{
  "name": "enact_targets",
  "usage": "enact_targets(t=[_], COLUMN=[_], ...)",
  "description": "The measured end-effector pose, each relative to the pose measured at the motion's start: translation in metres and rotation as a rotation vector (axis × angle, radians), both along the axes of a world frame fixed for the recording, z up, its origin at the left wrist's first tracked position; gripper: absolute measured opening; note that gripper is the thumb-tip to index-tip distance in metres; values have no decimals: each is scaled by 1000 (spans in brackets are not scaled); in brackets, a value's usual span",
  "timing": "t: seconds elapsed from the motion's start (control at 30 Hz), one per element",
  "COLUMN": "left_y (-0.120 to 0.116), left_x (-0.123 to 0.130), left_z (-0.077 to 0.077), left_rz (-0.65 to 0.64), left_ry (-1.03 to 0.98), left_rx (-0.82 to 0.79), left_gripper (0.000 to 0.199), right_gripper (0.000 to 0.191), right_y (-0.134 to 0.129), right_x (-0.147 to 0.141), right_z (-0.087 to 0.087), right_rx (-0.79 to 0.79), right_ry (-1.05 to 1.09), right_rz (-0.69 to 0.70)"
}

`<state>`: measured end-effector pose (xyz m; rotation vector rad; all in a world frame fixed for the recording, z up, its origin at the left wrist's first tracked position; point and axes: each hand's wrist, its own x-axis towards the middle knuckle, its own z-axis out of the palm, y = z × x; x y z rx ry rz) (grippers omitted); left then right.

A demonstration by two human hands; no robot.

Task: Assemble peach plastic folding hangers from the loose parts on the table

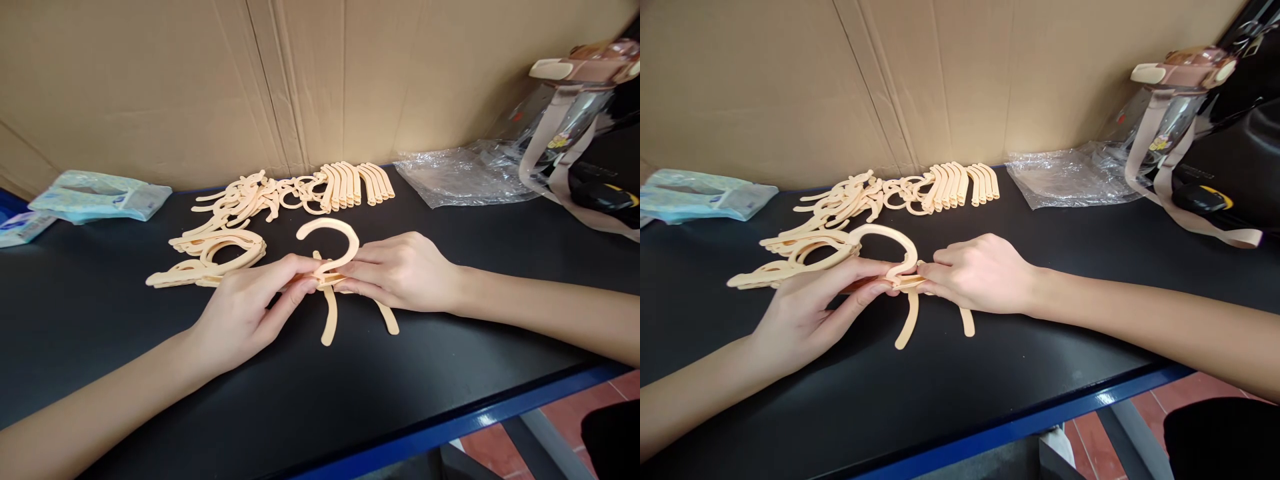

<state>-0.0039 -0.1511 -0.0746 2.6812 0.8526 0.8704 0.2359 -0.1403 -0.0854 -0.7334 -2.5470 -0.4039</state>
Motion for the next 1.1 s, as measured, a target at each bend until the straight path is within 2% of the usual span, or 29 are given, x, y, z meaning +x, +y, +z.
enact_targets(t=[0.1, 0.33, 0.43, 0.63, 1.1], left_y=[-1, -1, -3, -5, -2], left_x=[0, 1, 1, 5, 8], left_z=[1, 0, 0, 5, 10], left_rz=[4, -5, 5, 83, 19], left_ry=[0, 20, -18, -110, -120], left_rx=[-21, 81, -1, -155, -440], left_gripper=[19, 24, 25, 14, 13], right_gripper=[39, 44, 41, 38, 35], right_y=[0, 1, 1, 2, 2], right_x=[0, 1, 0, 1, 1], right_z=[0, -1, -1, 0, 0], right_rx=[-42, -83, -67, -20, 102], right_ry=[-12, -5, 12, 23, 20], right_rz=[-22, -36, -28, -27, 103])
